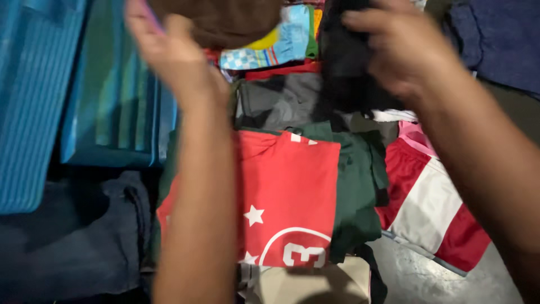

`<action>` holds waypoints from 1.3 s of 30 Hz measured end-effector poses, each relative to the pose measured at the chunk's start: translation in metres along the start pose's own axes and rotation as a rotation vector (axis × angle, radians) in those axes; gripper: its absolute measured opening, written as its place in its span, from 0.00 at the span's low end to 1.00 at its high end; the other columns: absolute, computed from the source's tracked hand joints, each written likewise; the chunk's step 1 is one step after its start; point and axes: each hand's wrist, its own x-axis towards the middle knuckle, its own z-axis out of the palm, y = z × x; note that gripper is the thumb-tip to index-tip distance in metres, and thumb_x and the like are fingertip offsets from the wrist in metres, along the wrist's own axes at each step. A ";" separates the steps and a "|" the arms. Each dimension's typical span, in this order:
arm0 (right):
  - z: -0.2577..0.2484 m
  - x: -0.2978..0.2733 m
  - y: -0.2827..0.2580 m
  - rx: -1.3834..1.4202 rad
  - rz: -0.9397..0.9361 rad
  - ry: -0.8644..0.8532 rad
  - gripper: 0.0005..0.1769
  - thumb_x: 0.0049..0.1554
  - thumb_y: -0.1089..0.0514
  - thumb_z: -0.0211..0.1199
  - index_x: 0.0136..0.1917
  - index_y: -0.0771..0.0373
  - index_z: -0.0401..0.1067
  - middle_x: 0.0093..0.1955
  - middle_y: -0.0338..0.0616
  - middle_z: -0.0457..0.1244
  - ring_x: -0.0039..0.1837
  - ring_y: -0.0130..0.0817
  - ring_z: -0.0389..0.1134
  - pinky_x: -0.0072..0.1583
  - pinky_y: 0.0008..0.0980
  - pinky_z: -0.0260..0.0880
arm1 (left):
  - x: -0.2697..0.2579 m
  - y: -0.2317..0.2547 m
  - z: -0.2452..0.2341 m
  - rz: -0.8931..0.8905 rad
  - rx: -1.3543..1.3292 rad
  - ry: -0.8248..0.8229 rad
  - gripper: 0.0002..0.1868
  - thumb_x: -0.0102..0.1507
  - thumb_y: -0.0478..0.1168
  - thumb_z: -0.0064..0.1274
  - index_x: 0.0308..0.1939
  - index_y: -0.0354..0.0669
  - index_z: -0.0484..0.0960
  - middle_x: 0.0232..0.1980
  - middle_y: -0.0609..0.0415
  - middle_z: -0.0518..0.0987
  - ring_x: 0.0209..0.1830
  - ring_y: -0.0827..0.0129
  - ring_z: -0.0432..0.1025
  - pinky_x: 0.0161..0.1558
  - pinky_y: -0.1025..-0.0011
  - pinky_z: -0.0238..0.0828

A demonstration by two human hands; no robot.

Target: The person folds various garments including shorts, shirts, and pants by hand and places them into a neat stack on the floor. The person handles each item one at a time, smoothing and aligning edges before stacking.

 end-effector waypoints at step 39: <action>0.063 0.032 0.079 0.315 0.045 -0.150 0.20 0.65 0.62 0.55 0.69 0.69 0.63 0.59 0.49 0.65 0.59 0.38 0.72 0.63 0.43 0.74 | -0.072 0.000 0.041 -0.619 0.278 -0.475 0.37 0.64 0.34 0.49 0.77 0.46 0.55 0.49 0.52 0.76 0.47 0.69 0.71 0.49 0.71 0.72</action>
